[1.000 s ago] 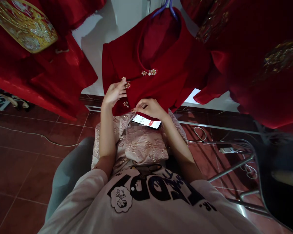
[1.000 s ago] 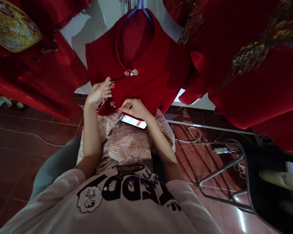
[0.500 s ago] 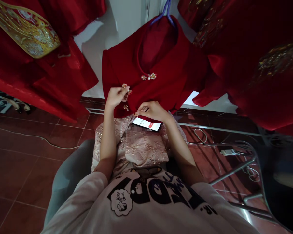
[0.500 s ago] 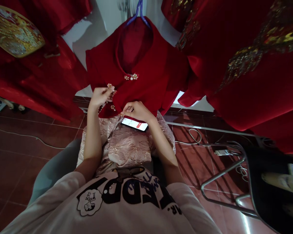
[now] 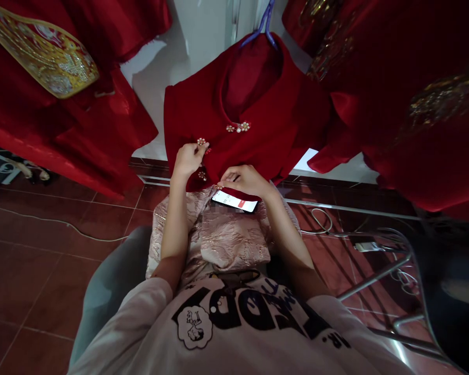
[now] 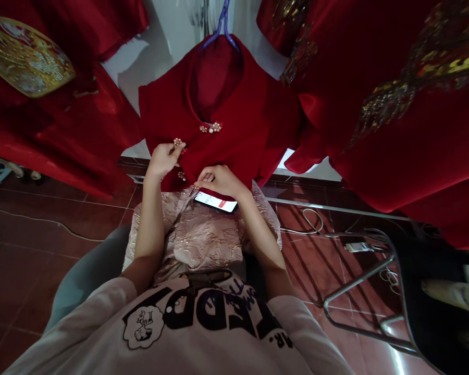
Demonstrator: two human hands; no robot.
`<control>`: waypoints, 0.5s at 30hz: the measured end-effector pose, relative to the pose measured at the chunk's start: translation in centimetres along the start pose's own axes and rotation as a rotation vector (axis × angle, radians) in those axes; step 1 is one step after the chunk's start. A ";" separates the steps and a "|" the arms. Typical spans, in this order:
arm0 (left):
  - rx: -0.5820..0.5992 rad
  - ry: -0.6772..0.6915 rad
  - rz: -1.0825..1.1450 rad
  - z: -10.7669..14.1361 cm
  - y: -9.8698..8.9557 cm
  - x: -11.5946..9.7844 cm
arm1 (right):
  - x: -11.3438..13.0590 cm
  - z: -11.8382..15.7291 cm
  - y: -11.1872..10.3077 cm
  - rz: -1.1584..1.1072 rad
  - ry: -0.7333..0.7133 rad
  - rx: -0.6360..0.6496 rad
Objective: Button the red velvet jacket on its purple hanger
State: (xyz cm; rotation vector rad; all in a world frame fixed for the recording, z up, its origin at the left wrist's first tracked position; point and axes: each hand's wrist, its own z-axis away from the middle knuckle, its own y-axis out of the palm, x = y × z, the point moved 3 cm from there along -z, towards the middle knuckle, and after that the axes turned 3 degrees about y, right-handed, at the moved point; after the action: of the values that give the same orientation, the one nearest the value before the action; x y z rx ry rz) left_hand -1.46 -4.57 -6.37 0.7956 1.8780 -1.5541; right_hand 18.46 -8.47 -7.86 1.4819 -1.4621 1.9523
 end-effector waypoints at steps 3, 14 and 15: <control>0.004 0.071 -0.077 -0.1 -0.1 0.1 | 0.0 0.0 -0.1 0.009 -0.002 0.002; 0.055 0.571 -0.022 1.1 0.7 -7.3 | -0.2 2.8 -4.6 0.066 0.014 -0.026; 0.027 0.604 -0.071 0.7 0.8 -8.0 | -0.2 3.3 -5.4 0.061 0.028 -0.065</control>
State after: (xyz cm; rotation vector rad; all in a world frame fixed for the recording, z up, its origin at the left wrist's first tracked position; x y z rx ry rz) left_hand 4.43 -5.85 -1.06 1.3357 2.3223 -1.4875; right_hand 24.23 -8.76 -5.22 1.3922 -1.5608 1.9329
